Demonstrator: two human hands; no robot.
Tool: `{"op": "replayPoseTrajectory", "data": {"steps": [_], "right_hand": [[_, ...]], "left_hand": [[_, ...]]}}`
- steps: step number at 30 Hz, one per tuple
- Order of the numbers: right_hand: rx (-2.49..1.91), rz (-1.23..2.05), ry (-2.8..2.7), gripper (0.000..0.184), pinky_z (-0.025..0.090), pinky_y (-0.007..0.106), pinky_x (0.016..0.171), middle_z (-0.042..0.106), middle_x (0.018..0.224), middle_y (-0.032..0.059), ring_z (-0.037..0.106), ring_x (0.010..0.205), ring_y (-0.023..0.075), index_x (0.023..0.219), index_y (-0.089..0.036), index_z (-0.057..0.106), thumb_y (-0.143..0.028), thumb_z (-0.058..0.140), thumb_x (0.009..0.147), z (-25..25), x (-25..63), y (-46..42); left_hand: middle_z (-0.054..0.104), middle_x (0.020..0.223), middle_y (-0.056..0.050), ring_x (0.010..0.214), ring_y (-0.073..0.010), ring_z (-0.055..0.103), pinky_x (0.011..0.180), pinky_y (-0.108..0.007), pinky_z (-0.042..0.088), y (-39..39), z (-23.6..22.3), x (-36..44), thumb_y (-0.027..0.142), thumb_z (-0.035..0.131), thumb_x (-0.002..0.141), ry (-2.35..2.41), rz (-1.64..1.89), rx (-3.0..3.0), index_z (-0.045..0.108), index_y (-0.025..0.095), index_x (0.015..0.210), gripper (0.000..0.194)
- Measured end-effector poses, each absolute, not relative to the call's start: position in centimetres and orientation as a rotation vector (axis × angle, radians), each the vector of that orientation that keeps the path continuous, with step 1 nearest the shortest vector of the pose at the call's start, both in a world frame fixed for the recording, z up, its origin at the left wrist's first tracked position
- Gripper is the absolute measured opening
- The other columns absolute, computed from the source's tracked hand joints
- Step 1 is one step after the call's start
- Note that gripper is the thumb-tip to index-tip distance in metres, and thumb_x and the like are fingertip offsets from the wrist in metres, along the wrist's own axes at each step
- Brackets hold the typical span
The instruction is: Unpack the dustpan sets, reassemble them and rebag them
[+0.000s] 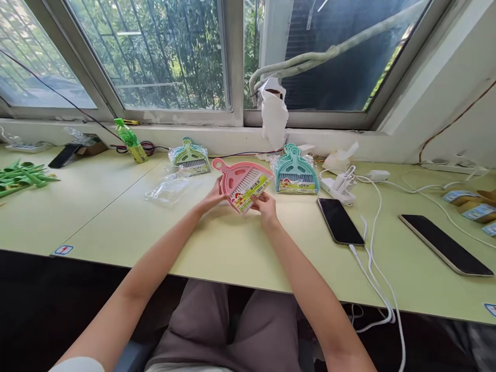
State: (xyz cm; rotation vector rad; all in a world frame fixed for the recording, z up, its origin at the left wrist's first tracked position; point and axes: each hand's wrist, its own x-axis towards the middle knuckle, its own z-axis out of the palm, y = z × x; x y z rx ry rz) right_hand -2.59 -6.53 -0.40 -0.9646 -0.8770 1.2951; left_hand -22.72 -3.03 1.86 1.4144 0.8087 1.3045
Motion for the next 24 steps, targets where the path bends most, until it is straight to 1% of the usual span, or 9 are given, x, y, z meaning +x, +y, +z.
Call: {"op": "replayPoseTrajectory", "data": {"steps": [2, 4, 6, 8, 9, 11, 14, 20, 24], "right_hand": [[-0.981, 1.296, -0.880, 0.038, 0.061, 0.038, 0.073, 0.074, 0.091, 0.0055, 0.071, 0.075, 0.0195, 0.090, -0.017, 0.065, -0.027, 0.083, 0.059, -0.3, -2.5, -6.7], [-1.002, 1.296, -0.873, 0.037, 0.061, 0.038, 0.073, 0.074, 0.092, 0.0058, 0.071, 0.076, 0.0198, 0.091, -0.017, 0.065, -0.026, 0.083, 0.059, -0.4, -2.5, -6.8], [-1.016, 1.299, -0.870, 0.037, 0.062, 0.038, 0.073, 0.074, 0.092, 0.0058, 0.071, 0.076, 0.0202, 0.091, -0.017, 0.065, -0.026, 0.083, 0.060, -0.4, -2.5, -6.8], [-1.025, 1.302, -0.873, 0.036, 0.062, 0.039, 0.072, 0.074, 0.093, 0.0061, 0.072, 0.077, 0.0207, 0.092, -0.017, 0.066, -0.025, 0.083, 0.061, -0.3, -2.6, -6.9], [-1.029, 1.304, -0.876, 0.035, 0.062, 0.039, 0.072, 0.074, 0.093, 0.0064, 0.072, 0.077, 0.0210, 0.092, -0.017, 0.066, -0.025, 0.083, 0.062, -0.2, -2.6, -6.9], [-1.040, 1.316, -0.890, 0.032, 0.062, 0.038, 0.072, 0.074, 0.093, 0.0070, 0.072, 0.078, 0.0215, 0.090, -0.016, 0.067, -0.025, 0.082, 0.063, 0.0, -2.6, -7.0], [-1.067, 1.334, -0.919, 0.029, 0.062, 0.038, 0.071, 0.075, 0.091, 0.0069, 0.072, 0.076, 0.0215, 0.089, -0.015, 0.067, -0.023, 0.081, 0.064, 0.2, -2.7, -7.3], [-1.050, 1.346, -1.018, 0.035, 0.062, 0.038, 0.068, 0.075, 0.086, 0.0064, 0.072, 0.072, 0.0214, 0.094, -0.015, 0.068, -0.026, 0.082, 0.064, 0.4, -3.2, -7.8], [-1.042, 1.394, -1.025, 0.035, 0.063, 0.038, 0.066, 0.075, 0.086, 0.0071, 0.072, 0.069, 0.0218, 0.095, -0.015, 0.069, -0.025, 0.081, 0.064, 0.2, -3.7, -7.9]], "left_hand": [[0.056, 0.128, -0.017, 0.123, -0.0330, 0.050, 0.107, -0.052, 0.033, -2.4, 2.2, -25.3, 0.027, 0.072, 0.076, 1.140, 1.295, 1.684, 0.042, 0.016, 0.138, 0.070], [0.050, 0.136, -0.017, 0.133, -0.0326, 0.039, 0.114, -0.053, 0.020, -1.9, 2.3, -28.3, 0.021, 0.058, 0.085, 1.580, 1.397, 1.895, 0.045, 0.017, 0.136, 0.053], [0.044, 0.142, -0.018, 0.139, -0.0332, 0.030, 0.115, -0.054, 0.011, -1.4, 2.2, -31.2, 0.016, 0.053, 0.086, 2.031, 1.417, 1.902, 0.045, 0.016, 0.136, 0.051], [0.042, 0.143, -0.021, 0.138, -0.0387, 0.027, 0.111, -0.061, 0.013, -1.1, 1.8, -33.4, 0.017, 0.059, 0.080, 2.355, 1.256, 1.793, 0.042, 0.013, 0.138, 0.060], [0.045, 0.140, -0.024, 0.136, -0.0415, 0.031, 0.109, -0.063, 0.017, -0.9, 1.6, -34.1, 0.018, 0.062, 0.078, 2.444, 1.110, 1.748, 0.045, 0.011, 0.136, 0.061], [0.054, 0.129, -0.026, 0.127, -0.0432, 0.043, 0.103, -0.062, 0.027, -0.6, 1.3, -34.9, 0.017, 0.061, 0.078, 2.512, 0.813, 1.727, 0.055, 0.009, 0.125, 0.048], [0.064, 0.112, -0.024, 0.112, -0.0375, 0.056, 0.095, -0.051, 0.039, -0.3, 1.1, -34.4, 0.013, 0.049, 0.085, 2.487, 0.639, 1.830, 0.067, 0.011, 0.105, 0.027], [0.070, 0.099, -0.013, 0.099, -0.0287, 0.062, 0.085, -0.036, 0.041, -0.9, 1.3, -29.7, 0.024, 0.048, 0.091, 2.222, 0.996, 2.005, 0.070, 0.019, 0.099, 0.024], [0.071, 0.094, -0.013, 0.090, -0.0274, 0.063, 0.078, -0.034, 0.040, -1.4, 1.6, -28.5, 0.023, 0.048, 0.090, 2.195, 1.120, 1.994, 0.069, 0.018, 0.097, 0.023]]}}
